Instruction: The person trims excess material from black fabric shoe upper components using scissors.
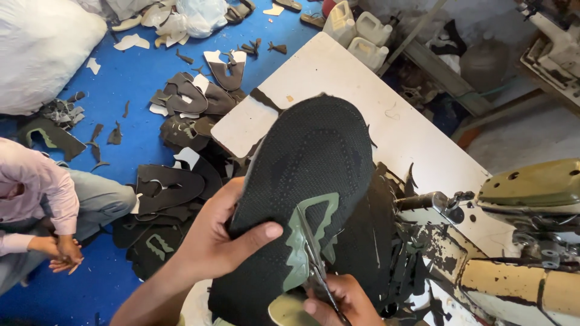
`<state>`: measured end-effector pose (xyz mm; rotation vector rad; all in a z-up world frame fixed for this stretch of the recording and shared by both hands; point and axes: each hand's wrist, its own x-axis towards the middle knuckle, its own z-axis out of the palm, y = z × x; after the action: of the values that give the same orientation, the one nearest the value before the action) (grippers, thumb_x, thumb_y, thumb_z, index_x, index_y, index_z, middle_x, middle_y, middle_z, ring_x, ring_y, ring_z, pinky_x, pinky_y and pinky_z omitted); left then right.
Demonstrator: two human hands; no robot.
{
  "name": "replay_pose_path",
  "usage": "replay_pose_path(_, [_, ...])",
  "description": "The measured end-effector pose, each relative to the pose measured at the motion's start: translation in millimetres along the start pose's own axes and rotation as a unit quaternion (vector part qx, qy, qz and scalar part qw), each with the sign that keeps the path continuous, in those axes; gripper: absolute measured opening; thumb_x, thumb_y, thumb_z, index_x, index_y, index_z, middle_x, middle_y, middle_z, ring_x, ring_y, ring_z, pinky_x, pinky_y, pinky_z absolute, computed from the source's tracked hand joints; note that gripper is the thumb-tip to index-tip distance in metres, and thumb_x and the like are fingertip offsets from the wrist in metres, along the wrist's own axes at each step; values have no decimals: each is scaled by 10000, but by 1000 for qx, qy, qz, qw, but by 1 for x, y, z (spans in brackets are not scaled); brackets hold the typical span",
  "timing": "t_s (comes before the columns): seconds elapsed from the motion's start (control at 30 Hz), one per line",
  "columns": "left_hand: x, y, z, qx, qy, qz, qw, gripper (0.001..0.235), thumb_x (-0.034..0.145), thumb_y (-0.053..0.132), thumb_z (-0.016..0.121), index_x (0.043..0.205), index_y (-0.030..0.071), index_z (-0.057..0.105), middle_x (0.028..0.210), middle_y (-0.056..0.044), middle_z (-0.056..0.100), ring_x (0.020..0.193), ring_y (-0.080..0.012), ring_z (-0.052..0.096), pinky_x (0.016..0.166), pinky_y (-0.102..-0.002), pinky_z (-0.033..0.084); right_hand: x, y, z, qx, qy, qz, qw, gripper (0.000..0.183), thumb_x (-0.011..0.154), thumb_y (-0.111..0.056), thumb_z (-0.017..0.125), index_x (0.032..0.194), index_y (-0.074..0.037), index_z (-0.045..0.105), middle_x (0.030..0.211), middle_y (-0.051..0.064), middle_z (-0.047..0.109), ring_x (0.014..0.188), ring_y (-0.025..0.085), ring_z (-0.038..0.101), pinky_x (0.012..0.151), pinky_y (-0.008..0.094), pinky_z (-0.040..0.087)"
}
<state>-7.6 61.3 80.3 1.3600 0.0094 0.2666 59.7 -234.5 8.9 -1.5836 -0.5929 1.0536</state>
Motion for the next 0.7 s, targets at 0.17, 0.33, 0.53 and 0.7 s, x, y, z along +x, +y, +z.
replay_pose_path(0.17, [-6,-13,9,48,12,52,997,343,954,88,750,1251,20,591,1024,-47,729,930,-75,696,797,-264,584,-8,-6,6,-26,-56,-25,998,297,958,-241,765,892,18,635,752,56,595,680,158,571,637,321,418])
replay_pose_path(0.33, [-13,-11,15,-5,-1,10,1000,346,944,92,738,1239,11,577,1029,-52,719,934,-78,665,793,-270,573,-18,-4,18,-58,39,-45,997,668,981,-122,691,1528,92,373,1503,301,506,1424,368,441,1117,504,303])
replay_pose_path(0.53, [-16,-12,12,-29,8,1,1000,306,962,89,727,1215,7,577,1000,-47,686,913,-81,662,778,-271,567,-2,28,-14,37,-19,157,987,438,934,-52,735,1301,129,580,1046,342,612,923,435,644,856,524,444])
replay_pose_path(0.7, [-19,-23,19,-2,1,42,999,340,980,93,720,1265,19,551,1022,-38,680,932,-82,672,793,-271,575,-12,1,2,-32,12,50,998,590,888,-70,723,1418,55,496,1291,275,601,1204,349,566,1022,477,428])
